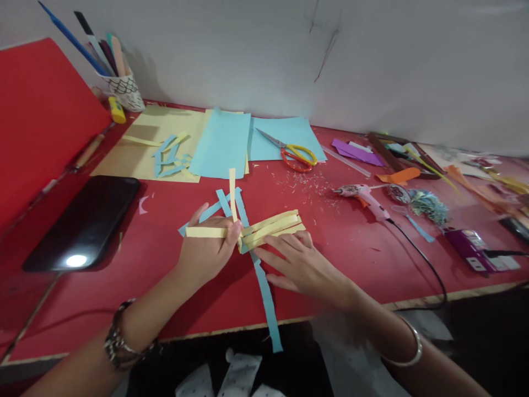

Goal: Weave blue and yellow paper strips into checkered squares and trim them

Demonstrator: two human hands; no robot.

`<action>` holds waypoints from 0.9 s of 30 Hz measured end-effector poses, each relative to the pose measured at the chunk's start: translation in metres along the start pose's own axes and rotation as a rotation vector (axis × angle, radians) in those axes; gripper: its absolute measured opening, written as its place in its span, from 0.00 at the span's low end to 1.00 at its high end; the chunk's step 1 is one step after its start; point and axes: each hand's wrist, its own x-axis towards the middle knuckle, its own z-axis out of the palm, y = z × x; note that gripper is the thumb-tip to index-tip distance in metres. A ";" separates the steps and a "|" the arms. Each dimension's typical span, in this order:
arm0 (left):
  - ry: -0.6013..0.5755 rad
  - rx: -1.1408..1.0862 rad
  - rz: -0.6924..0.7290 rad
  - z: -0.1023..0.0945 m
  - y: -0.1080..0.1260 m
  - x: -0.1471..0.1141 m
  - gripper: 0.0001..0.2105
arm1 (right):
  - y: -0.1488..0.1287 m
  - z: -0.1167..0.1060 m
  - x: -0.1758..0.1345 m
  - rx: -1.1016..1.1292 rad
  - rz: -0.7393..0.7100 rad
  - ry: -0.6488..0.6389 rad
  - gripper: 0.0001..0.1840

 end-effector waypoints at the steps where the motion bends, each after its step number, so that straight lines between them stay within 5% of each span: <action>1: -0.007 -0.002 -0.005 0.000 0.000 0.000 0.21 | 0.000 0.000 0.001 0.004 -0.015 0.002 0.15; 14: -0.041 -0.006 -0.031 -0.002 0.001 0.001 0.21 | -0.010 0.005 0.002 0.041 -0.089 0.057 0.13; 22: -0.029 -0.009 -0.005 -0.001 0.000 0.000 0.20 | -0.018 0.002 0.006 0.067 -0.002 -0.038 0.15; 27: -0.041 -0.049 -0.041 -0.001 0.000 0.000 0.21 | -0.020 0.006 0.007 0.109 -0.042 0.164 0.09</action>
